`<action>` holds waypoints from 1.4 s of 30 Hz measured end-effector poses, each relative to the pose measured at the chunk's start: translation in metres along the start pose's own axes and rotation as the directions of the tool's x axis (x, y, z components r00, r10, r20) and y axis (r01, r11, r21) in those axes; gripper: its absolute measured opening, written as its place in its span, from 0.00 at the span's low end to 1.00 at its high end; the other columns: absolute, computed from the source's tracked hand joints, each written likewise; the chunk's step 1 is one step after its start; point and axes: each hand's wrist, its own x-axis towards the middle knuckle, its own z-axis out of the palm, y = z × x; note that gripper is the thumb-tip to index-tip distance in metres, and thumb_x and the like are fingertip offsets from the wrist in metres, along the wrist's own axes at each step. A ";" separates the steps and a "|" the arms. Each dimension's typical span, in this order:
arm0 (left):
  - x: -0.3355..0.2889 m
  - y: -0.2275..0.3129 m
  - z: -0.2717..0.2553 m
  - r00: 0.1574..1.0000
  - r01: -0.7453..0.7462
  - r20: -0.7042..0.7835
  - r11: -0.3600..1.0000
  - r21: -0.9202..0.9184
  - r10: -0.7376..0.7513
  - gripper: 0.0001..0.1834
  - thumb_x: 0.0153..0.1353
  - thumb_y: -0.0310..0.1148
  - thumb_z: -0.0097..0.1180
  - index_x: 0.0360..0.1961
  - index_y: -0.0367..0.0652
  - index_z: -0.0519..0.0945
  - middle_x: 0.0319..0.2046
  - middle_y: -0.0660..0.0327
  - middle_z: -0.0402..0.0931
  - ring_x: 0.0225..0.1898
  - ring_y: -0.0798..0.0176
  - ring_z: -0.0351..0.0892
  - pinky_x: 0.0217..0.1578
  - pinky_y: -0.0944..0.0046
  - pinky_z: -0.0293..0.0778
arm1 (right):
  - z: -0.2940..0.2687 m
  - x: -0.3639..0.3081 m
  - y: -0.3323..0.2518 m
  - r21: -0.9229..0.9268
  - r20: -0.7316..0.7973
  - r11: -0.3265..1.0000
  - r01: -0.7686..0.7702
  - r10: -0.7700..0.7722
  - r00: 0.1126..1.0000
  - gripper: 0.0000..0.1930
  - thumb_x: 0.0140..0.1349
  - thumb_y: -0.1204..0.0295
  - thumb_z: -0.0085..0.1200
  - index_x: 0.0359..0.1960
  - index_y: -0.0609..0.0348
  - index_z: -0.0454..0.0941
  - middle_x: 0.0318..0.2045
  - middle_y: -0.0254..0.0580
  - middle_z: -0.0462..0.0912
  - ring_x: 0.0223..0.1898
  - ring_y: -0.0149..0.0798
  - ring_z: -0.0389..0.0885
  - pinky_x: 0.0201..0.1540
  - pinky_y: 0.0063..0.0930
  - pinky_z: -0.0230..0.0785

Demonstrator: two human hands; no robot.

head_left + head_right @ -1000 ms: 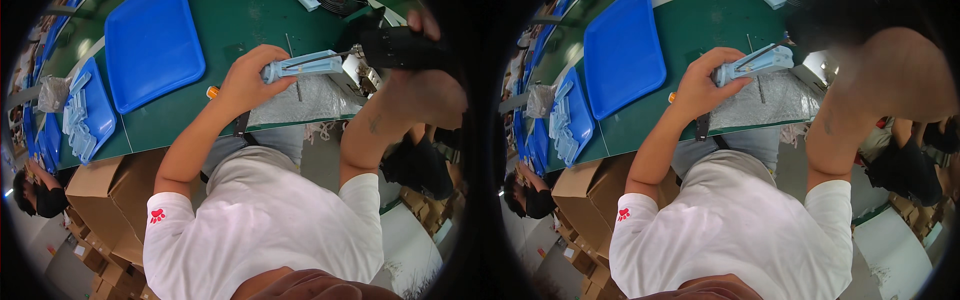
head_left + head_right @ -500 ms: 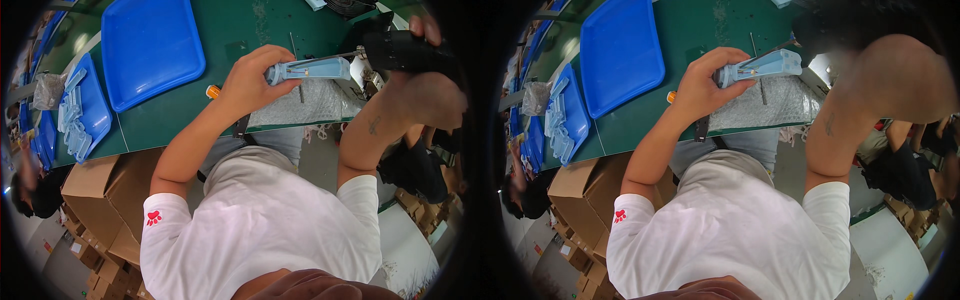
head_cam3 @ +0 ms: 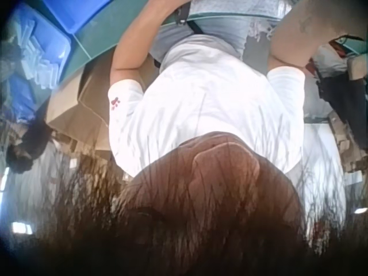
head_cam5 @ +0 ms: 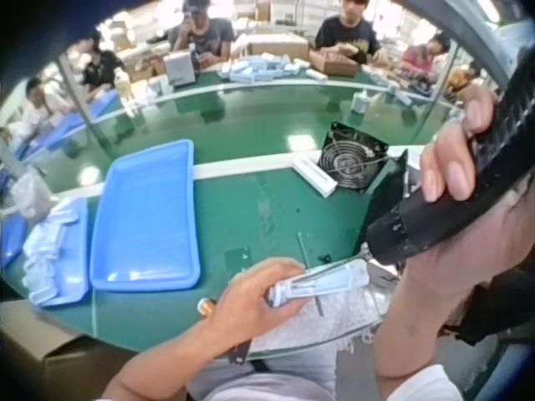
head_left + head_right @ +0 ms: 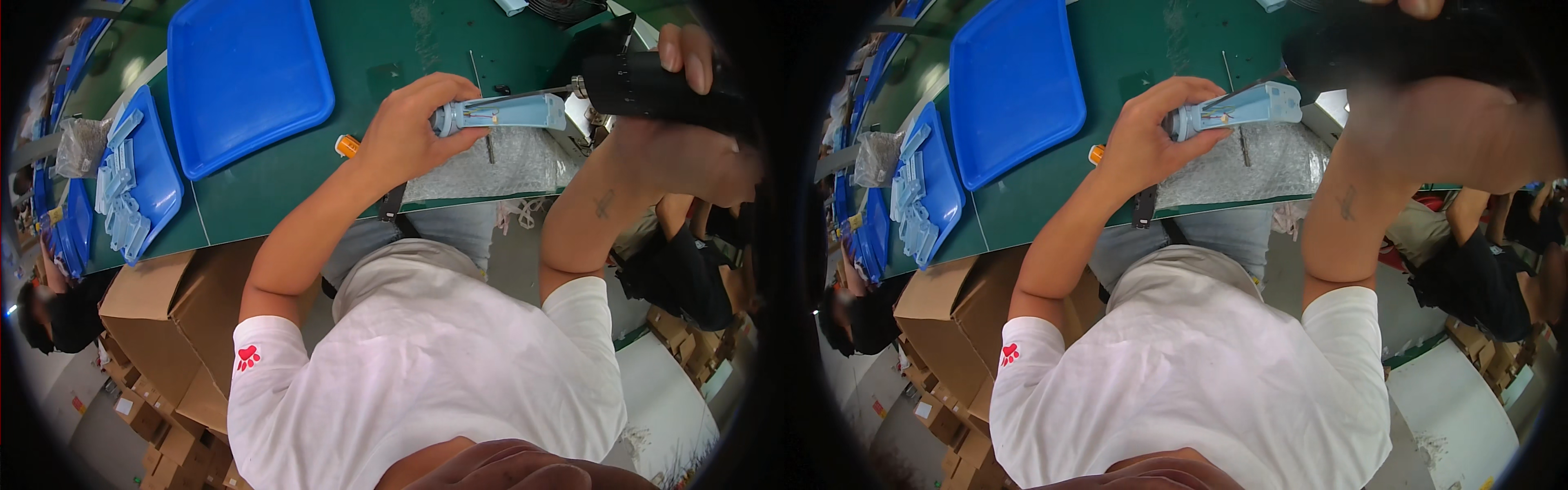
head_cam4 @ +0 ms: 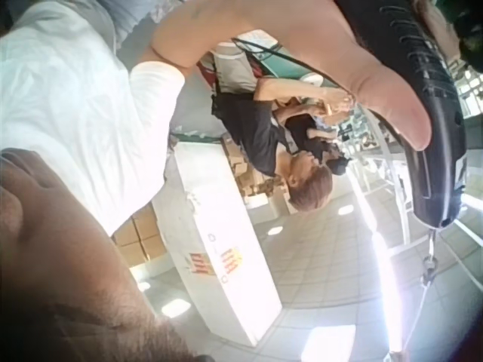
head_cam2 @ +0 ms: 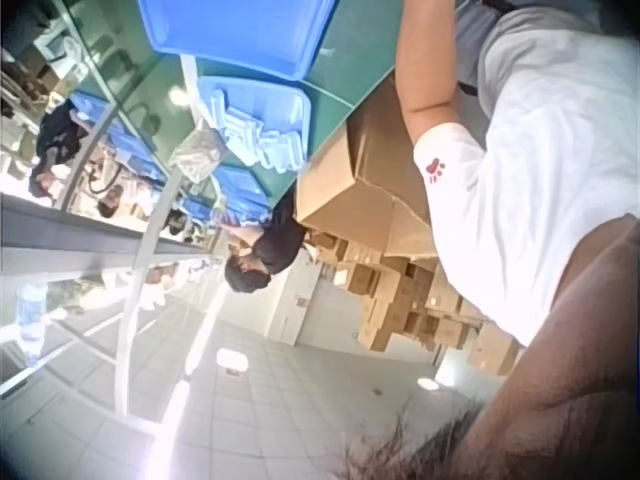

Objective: The person assembles a handheld electronic device, likely a portable fan, using a power screwdriver to secure screws into the casing. They insert a battery into the internal compartment, connect wires to the circuit board, and attach the fan head to the handle. The person places the assembled unit into a blue tray and repeats the process with another unit.

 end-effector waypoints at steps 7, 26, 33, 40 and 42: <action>-0.002 -0.001 0.002 1.000 0.000 0.004 1.000 0.014 0.000 0.20 0.53 0.29 0.76 0.47 0.39 0.84 0.48 0.59 0.85 0.44 0.59 0.86 0.44 0.63 0.80 | -0.003 0.012 0.002 0.116 0.197 0.986 -0.117 0.093 0.976 0.40 0.51 0.34 0.65 0.54 0.54 0.78 0.43 0.32 0.80 0.34 0.28 0.74 0.40 0.27 0.63; -0.002 -0.002 -0.002 0.997 0.070 0.020 0.996 -0.053 -0.069 0.20 0.53 0.30 0.76 0.47 0.41 0.84 0.46 0.60 0.85 0.43 0.58 0.86 0.43 0.62 0.80 | 0.002 0.000 -0.008 -0.087 -0.014 0.996 -0.034 0.033 0.999 0.47 0.41 0.23 0.66 0.40 0.57 0.71 0.34 0.35 0.72 0.27 0.28 0.75 0.33 0.27 0.66; -0.003 -0.001 -0.001 0.996 0.079 0.043 0.995 -0.066 -0.076 0.20 0.54 0.30 0.75 0.47 0.40 0.84 0.47 0.60 0.85 0.43 0.58 0.85 0.43 0.62 0.80 | 0.004 -0.007 -0.010 -0.132 -0.157 0.991 -0.017 -0.004 0.988 0.48 0.47 0.21 0.59 0.40 0.62 0.70 0.35 0.41 0.72 0.28 0.32 0.75 0.36 0.31 0.67; 0.004 0.007 -0.002 0.997 0.070 0.046 0.997 -0.021 -0.069 0.19 0.55 0.29 0.74 0.48 0.39 0.84 0.47 0.58 0.85 0.45 0.59 0.84 0.46 0.63 0.79 | 0.070 0.001 -0.032 0.011 -0.200 0.988 0.151 -0.146 0.969 0.29 0.57 0.47 0.61 0.44 0.64 0.76 0.35 0.41 0.78 0.34 0.36 0.78 0.41 0.30 0.75; 0.006 0.006 -0.003 0.994 0.101 0.042 0.995 -0.023 -0.100 0.20 0.55 0.28 0.74 0.49 0.38 0.84 0.47 0.57 0.84 0.46 0.61 0.84 0.47 0.64 0.78 | 0.052 -0.001 -0.062 0.344 -0.074 0.934 0.093 -0.071 0.995 0.23 0.59 0.55 0.60 0.45 0.63 0.78 0.34 0.41 0.79 0.39 0.36 0.80 0.42 0.28 0.78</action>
